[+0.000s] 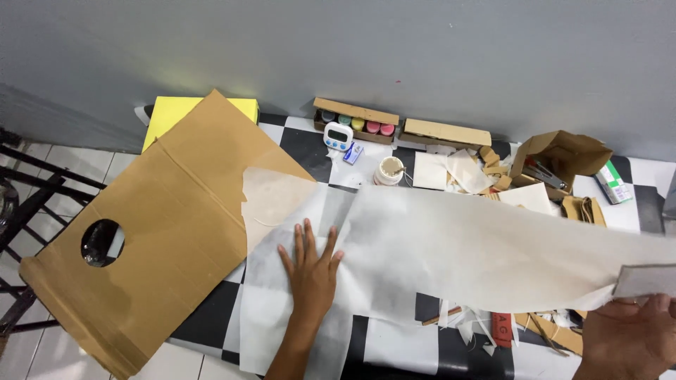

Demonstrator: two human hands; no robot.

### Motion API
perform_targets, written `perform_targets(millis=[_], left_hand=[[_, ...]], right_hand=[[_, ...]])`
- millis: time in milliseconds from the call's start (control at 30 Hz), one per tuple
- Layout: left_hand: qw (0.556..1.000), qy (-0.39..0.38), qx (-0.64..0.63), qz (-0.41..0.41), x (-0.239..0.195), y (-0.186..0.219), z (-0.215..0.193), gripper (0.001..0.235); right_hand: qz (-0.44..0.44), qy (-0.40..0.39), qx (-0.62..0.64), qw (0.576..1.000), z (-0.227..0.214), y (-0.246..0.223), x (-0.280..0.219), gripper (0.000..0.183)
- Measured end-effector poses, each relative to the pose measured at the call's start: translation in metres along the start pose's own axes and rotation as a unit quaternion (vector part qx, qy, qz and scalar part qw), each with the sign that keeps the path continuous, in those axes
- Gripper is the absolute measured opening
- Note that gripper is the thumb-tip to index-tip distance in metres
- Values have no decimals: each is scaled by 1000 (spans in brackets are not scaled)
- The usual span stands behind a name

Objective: Applying glue to a cardboard square, sticking it to paper, and trimming the edges with scissors.

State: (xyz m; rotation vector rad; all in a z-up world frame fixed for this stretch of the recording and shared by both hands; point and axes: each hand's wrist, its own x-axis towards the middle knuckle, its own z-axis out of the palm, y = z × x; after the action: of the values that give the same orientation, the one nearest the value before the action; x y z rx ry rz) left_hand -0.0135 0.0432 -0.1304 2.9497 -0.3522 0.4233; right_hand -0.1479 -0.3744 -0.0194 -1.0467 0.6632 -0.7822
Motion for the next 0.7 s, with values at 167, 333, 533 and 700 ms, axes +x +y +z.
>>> perform_targets(millis=[167, 333, 533, 700], left_hand=[[984, 14, -163, -66, 5, 6, -15, 51], [984, 38, -164, -52, 11, 20, -14, 51], [992, -20, -120, 21, -1, 50, -5, 55], [997, 3, -72, 37, 5, 67, 4, 70]], right_hand=[[-27, -53, -1, 998, 3, -4, 3, 52], [-3, 47, 90, 995, 0, 0, 11, 13], [-2, 14, 200, 980, -221, 110, 190, 29], [36, 330, 402, 853, -157, 76, 122, 28]])
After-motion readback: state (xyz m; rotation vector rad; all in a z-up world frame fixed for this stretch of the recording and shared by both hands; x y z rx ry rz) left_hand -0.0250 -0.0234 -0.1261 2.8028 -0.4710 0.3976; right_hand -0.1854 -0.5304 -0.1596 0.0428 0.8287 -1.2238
